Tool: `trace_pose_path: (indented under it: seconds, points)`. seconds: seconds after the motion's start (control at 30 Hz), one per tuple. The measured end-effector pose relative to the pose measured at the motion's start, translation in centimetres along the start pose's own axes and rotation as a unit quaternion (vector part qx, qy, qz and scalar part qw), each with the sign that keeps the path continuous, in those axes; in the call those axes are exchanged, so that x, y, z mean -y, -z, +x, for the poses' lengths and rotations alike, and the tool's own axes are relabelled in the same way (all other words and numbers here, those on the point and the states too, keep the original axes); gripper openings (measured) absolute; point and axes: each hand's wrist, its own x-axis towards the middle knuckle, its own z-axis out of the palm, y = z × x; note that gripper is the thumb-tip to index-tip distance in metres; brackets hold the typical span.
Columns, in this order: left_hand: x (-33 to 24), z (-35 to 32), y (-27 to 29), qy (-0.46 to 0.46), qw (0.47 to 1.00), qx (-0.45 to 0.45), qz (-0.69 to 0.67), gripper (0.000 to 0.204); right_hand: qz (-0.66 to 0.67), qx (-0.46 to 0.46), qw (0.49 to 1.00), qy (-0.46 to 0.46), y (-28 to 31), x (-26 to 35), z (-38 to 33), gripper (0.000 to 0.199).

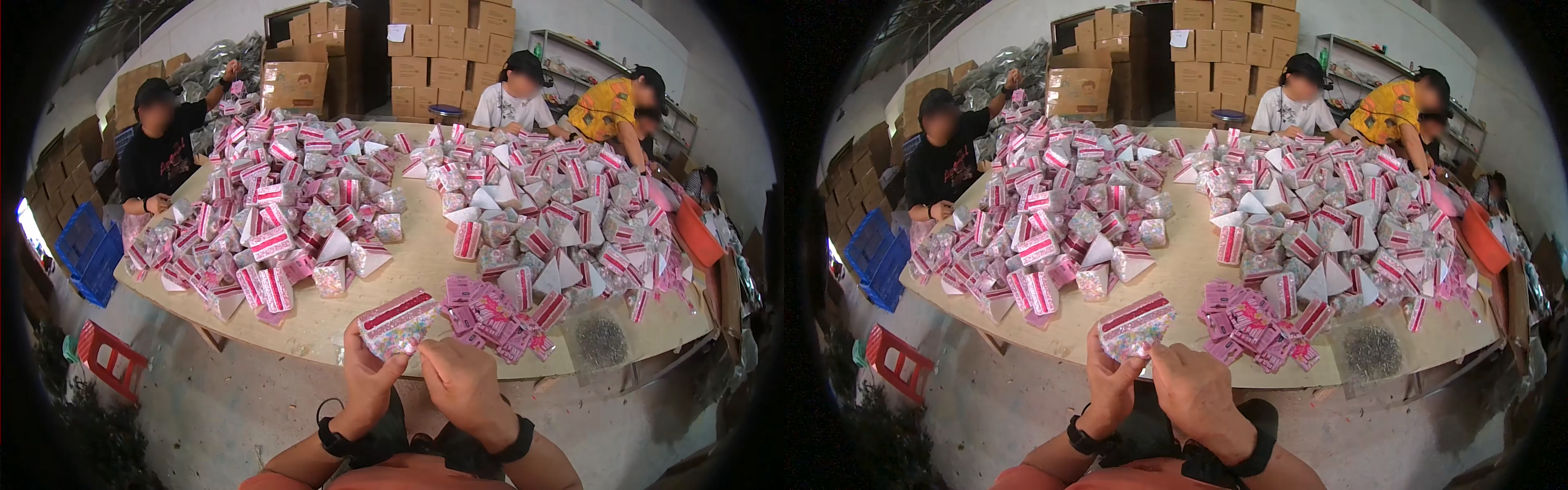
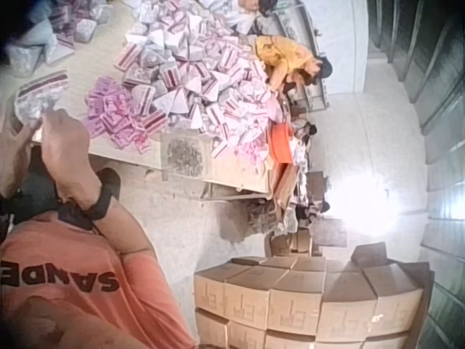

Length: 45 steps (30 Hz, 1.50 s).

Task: The person inserts small pink paper labels into clear plastic bags containing colorful beads. They seal the bags and place them on a large table alongside other workers who are performing the same task. The person handles the items one at a time, picking up a bag, inserting the label, and moving the finished product to a pile.

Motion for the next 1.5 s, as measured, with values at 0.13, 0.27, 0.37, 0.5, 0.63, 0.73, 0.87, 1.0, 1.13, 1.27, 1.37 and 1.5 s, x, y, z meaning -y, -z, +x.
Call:
trace_pose_path:
  seconds: [0.13,0.27,0.37,0.5,0.63,0.73,0.87,1.0,1.13,1.27,1.37,1.5]
  points:
    - [0.1,-0.1,-0.1,0.001,1.0,-0.005,0.011,0.065,0.015,0.009,0.999,-0.03,0.2,0.3,-0.1,0.013]
    - [0.0,-0.1,-0.5,0.0,1.0,-0.013,0.026,0.063,0.003,0.008,1.0,-0.011,0.0,-0.2,-0.2,0.012]
    - [0.2,0.0,-0.2,-0.007,0.999,-0.008,0.049,0.063,-0.009,0.018,1.0,-0.01,-0.1,-0.4,-0.2,0.011]
    - [0.9,0.0,0.4,-0.024,0.996,0.0,0.088,0.064,0.0,0.035,0.998,-0.054,-0.4,-0.6,-0.4,0.006]
    - [1.4,0.0,0.9,-0.015,0.995,0.012,0.1,0.066,0.036,0.07,0.99,-0.116,-0.2,-0.6,-0.3,0.009]
    - [1.4,0.0,1.1,0.009,0.994,0.019,0.104,0.067,0.138,0.119,0.958,-0.221,0.0,-0.9,-0.2,0.012]
    - [1.4,0.2,1.5,0.027,0.994,0.033,0.105,0.066,0.361,0.145,0.859,-0.333,-0.5,-2.5,0.1,0.014]
    - [1.4,0.9,1.9,0.019,0.991,0.036,0.131,0.064,0.471,0.141,0.786,-0.376,-1.2,-3.5,0.5,0.014]
    - [2.7,1.9,2.9,0.048,0.978,0.054,0.194,0.06,0.506,0.101,0.757,-0.401,-2.6,-4.6,0.1,0.014]
    - [3.7,4.2,3.4,0.098,0.972,0.008,0.212,0.052,0.427,0.097,0.819,-0.371,-3.2,-5.7,-0.8,0.019]
    - [1.2,8.2,3.7,0.171,0.967,-0.078,0.17,0.048,0.398,0.125,0.806,-0.42,-1.4,-5.5,-1.4,0.024]
    - [-1.9,21.2,14.1,-0.182,0.711,0.128,0.667,0.023,0.393,0.154,0.769,-0.48,1.7,-6.5,-3.1,0.024]
